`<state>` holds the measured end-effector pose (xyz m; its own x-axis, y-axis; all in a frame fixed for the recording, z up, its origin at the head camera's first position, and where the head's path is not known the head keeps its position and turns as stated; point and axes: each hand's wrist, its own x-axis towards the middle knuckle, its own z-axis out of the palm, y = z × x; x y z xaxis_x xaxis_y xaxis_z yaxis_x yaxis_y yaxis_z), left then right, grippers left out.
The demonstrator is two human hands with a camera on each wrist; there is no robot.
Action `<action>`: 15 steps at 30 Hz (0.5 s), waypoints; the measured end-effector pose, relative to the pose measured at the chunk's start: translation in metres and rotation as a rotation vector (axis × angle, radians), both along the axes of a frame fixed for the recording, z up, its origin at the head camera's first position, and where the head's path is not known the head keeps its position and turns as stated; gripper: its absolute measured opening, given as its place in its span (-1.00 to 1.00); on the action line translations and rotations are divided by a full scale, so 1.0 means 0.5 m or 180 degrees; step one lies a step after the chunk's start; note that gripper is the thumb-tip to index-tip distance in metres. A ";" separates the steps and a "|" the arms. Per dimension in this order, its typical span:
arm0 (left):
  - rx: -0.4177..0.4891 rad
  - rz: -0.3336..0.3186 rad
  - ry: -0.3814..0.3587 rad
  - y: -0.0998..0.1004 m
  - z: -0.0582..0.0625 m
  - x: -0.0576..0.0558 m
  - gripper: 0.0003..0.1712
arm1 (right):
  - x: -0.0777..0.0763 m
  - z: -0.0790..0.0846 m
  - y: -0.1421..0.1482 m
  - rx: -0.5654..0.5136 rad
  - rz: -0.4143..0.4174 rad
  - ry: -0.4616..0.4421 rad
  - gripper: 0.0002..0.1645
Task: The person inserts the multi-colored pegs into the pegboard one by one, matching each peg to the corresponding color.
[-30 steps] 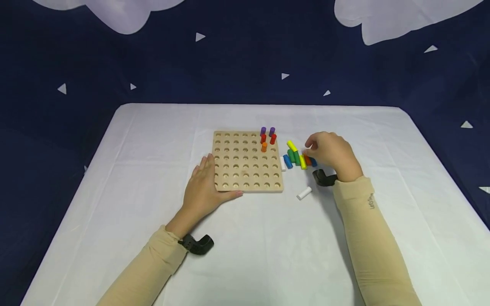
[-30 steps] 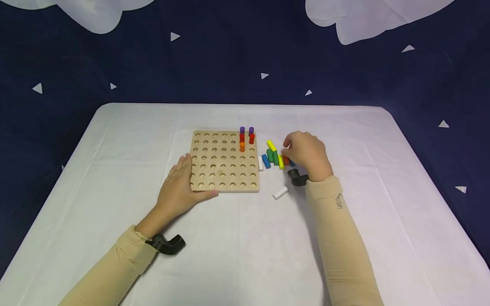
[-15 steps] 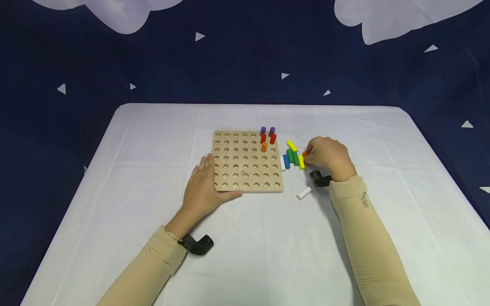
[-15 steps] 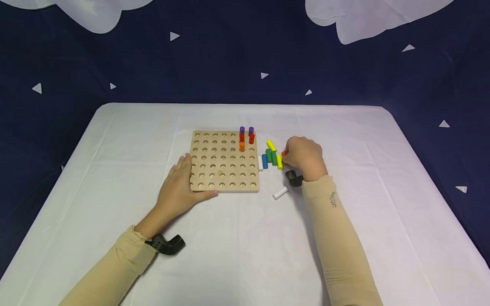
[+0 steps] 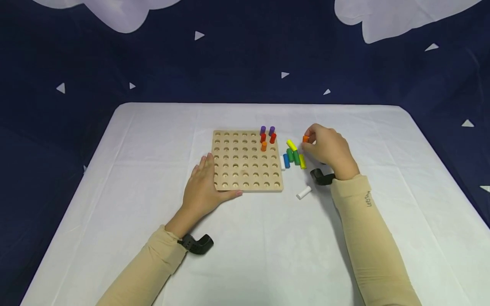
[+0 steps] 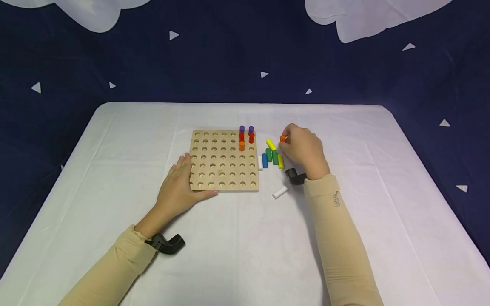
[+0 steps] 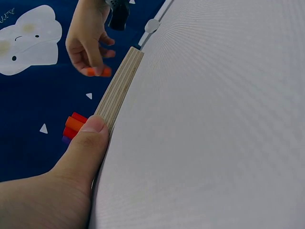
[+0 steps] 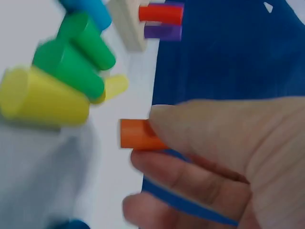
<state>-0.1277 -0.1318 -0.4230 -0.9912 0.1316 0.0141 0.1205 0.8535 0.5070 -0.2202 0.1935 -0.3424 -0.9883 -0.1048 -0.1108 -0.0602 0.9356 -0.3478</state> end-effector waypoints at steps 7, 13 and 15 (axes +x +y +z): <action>-0.0022 0.0004 -0.0046 -0.002 0.001 0.000 0.63 | -0.004 -0.009 -0.036 -0.0484 0.0148 0.0220 -0.67; -0.0016 0.0007 -0.0052 -0.001 0.000 0.000 0.63 | -0.003 -0.025 -0.077 -0.0526 0.0305 0.0283 -0.66; -0.0019 0.0005 -0.0054 0.000 0.001 0.000 0.63 | -0.001 -0.031 -0.087 -0.0490 0.0363 0.0323 -0.67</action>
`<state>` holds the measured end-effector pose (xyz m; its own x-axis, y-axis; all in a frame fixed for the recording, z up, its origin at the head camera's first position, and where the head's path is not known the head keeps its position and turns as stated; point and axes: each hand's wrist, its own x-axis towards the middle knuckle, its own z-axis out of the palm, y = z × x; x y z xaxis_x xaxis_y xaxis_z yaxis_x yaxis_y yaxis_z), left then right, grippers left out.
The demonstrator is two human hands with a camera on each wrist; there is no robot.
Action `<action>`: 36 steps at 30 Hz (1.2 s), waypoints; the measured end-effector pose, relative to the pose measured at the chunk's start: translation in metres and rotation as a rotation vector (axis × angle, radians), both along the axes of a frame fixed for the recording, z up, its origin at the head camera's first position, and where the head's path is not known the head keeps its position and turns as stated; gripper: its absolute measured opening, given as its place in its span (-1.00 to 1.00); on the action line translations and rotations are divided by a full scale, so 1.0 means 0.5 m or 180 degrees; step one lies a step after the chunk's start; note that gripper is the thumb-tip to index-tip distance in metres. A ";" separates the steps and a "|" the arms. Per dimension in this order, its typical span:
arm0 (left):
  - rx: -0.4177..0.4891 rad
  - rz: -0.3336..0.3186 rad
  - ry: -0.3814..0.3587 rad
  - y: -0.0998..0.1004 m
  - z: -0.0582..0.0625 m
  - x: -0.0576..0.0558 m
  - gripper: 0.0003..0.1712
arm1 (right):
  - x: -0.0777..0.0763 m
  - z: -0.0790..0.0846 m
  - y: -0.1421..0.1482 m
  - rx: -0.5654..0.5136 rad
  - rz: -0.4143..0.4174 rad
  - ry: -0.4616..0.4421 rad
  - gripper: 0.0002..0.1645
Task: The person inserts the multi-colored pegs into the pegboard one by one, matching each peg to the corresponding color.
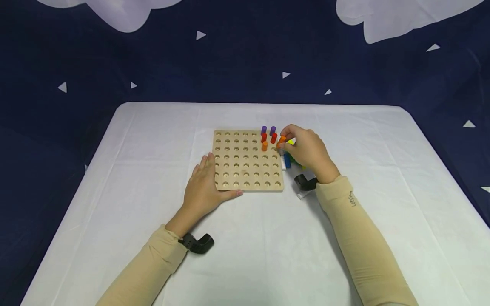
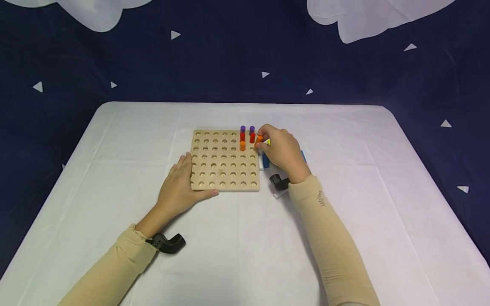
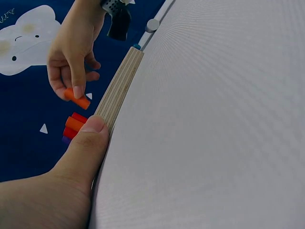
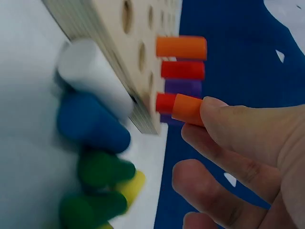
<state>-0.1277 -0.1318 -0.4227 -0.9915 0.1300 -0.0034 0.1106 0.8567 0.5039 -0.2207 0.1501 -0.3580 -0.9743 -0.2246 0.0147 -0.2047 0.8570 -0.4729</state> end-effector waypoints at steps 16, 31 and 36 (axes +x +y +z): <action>0.0018 -0.0015 0.0027 0.002 0.001 -0.003 0.63 | 0.004 -0.025 -0.025 0.0101 0.0142 0.0173 -0.75; 0.0008 0.0009 0.0049 -0.002 -0.003 -0.002 0.63 | -0.008 0.014 0.016 -0.0033 -0.0201 0.0311 -0.65; 0.0015 0.0002 0.0056 -0.003 -0.006 -0.001 0.62 | -0.023 0.015 0.048 0.0218 -0.0492 0.0020 -0.56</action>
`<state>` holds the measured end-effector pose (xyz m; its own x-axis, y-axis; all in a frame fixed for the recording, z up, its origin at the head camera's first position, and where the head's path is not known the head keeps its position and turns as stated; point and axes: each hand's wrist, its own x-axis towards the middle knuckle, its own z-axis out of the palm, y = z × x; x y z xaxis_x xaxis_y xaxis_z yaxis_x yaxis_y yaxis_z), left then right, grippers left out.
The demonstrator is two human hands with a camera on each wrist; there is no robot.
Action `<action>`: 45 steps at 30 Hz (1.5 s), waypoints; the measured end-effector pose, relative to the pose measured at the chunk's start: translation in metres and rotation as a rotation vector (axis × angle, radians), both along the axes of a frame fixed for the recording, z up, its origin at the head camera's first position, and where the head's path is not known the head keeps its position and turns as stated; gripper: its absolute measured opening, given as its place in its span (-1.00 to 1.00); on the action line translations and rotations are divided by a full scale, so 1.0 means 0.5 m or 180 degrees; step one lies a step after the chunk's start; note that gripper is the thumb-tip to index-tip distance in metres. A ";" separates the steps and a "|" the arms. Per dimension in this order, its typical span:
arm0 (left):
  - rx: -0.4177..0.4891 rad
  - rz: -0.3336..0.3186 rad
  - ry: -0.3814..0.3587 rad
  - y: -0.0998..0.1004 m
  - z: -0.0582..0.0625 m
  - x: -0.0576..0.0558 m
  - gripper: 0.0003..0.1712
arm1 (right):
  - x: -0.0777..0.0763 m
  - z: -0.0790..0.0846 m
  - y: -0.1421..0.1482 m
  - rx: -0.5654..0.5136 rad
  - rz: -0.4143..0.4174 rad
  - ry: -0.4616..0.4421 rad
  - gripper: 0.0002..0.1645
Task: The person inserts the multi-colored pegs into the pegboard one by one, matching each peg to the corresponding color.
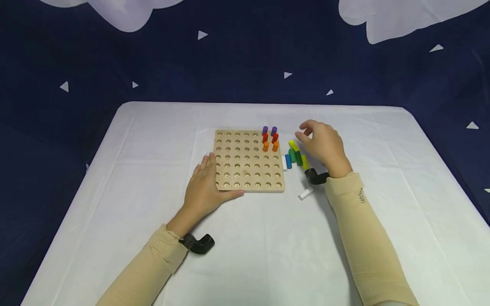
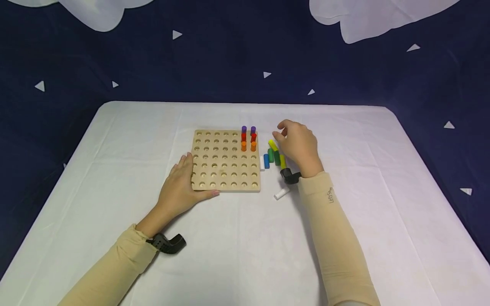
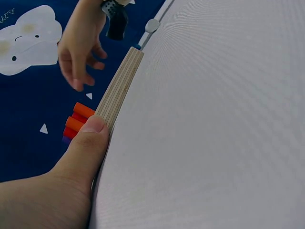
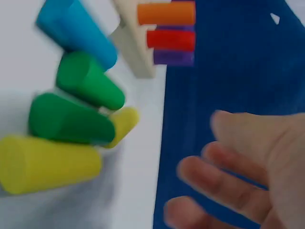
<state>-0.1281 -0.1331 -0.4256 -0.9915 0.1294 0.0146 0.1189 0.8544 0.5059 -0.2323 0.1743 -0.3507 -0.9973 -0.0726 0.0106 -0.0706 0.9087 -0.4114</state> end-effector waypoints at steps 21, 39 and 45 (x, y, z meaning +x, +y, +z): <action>-0.0035 -0.0033 -0.0049 0.001 0.001 0.000 0.62 | -0.005 -0.037 0.008 0.0335 0.0172 -0.0230 -0.56; -0.0006 -0.0019 -0.0048 0.000 -0.002 -0.002 0.62 | 0.044 0.039 -0.038 0.0054 0.0403 -0.0249 -0.67; 0.0003 -0.0011 -0.0029 0.000 -0.001 -0.002 0.63 | 0.063 0.035 -0.084 0.0000 0.0666 -0.0164 -0.73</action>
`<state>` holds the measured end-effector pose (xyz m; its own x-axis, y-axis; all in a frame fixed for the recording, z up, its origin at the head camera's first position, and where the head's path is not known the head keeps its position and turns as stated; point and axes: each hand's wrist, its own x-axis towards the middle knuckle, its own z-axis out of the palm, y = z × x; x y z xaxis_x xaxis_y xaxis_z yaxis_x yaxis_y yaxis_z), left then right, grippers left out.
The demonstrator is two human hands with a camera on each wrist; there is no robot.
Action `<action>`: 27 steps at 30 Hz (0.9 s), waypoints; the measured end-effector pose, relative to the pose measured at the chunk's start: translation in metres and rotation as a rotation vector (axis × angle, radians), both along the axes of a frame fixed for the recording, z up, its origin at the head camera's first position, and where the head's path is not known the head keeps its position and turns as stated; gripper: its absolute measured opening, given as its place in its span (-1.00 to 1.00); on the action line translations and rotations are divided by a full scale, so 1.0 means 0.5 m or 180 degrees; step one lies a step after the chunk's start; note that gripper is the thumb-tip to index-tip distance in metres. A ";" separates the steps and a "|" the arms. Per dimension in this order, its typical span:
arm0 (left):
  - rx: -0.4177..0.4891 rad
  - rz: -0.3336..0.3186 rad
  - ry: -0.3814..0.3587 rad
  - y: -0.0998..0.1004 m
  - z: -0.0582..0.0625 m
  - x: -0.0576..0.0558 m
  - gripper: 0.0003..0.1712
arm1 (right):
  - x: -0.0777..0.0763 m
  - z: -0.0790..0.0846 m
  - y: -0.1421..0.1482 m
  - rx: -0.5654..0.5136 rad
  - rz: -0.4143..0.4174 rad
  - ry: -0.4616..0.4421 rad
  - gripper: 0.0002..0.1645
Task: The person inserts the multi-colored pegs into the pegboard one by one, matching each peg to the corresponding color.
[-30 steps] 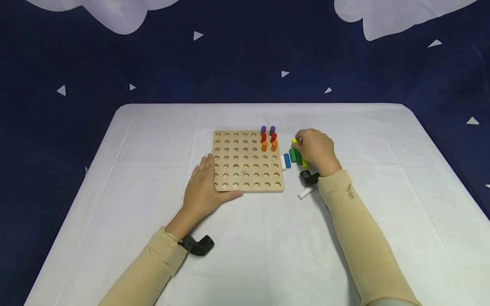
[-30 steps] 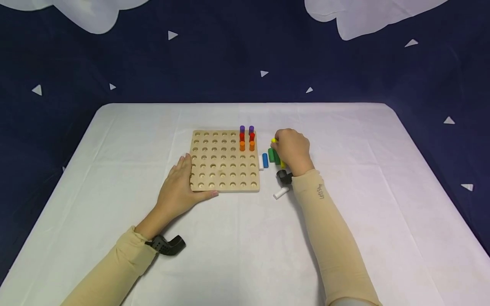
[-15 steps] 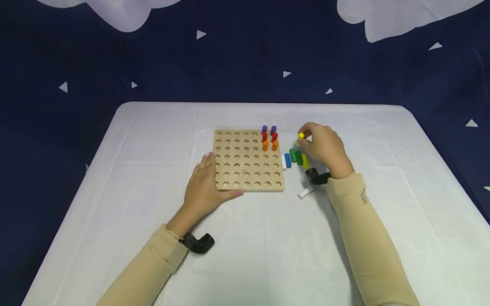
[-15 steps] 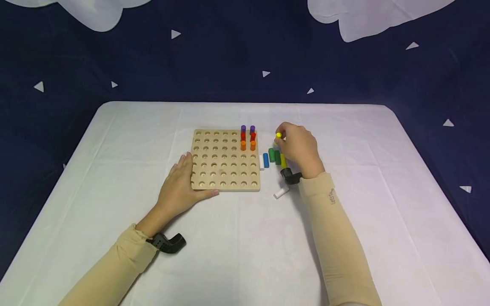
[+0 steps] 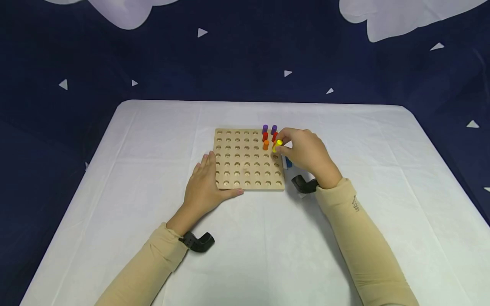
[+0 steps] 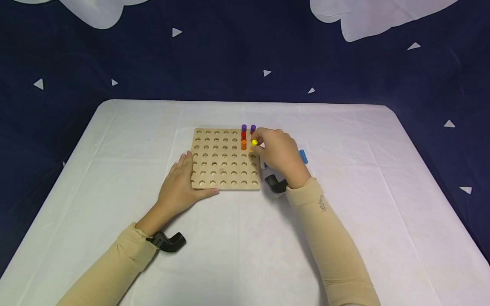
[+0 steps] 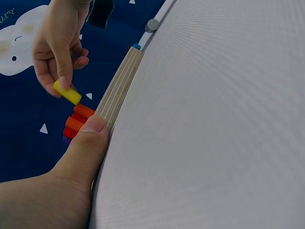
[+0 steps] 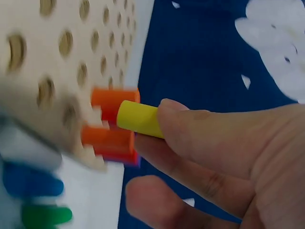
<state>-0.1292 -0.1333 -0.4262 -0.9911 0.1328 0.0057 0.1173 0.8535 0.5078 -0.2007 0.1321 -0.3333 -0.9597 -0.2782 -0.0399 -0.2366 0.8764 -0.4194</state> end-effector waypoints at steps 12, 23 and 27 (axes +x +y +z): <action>0.0020 0.0007 -0.0004 -0.001 -0.001 -0.001 0.62 | 0.004 -0.039 -0.042 0.0021 0.0189 0.0097 -0.81; 0.0018 -0.0013 0.0000 0.001 0.003 -0.002 0.62 | 0.004 -0.054 -0.048 0.0068 0.0214 0.0174 -0.74; 0.0015 -0.0005 -0.0025 0.000 0.004 -0.001 0.62 | 0.004 -0.049 -0.046 0.0088 0.0207 0.0113 -0.69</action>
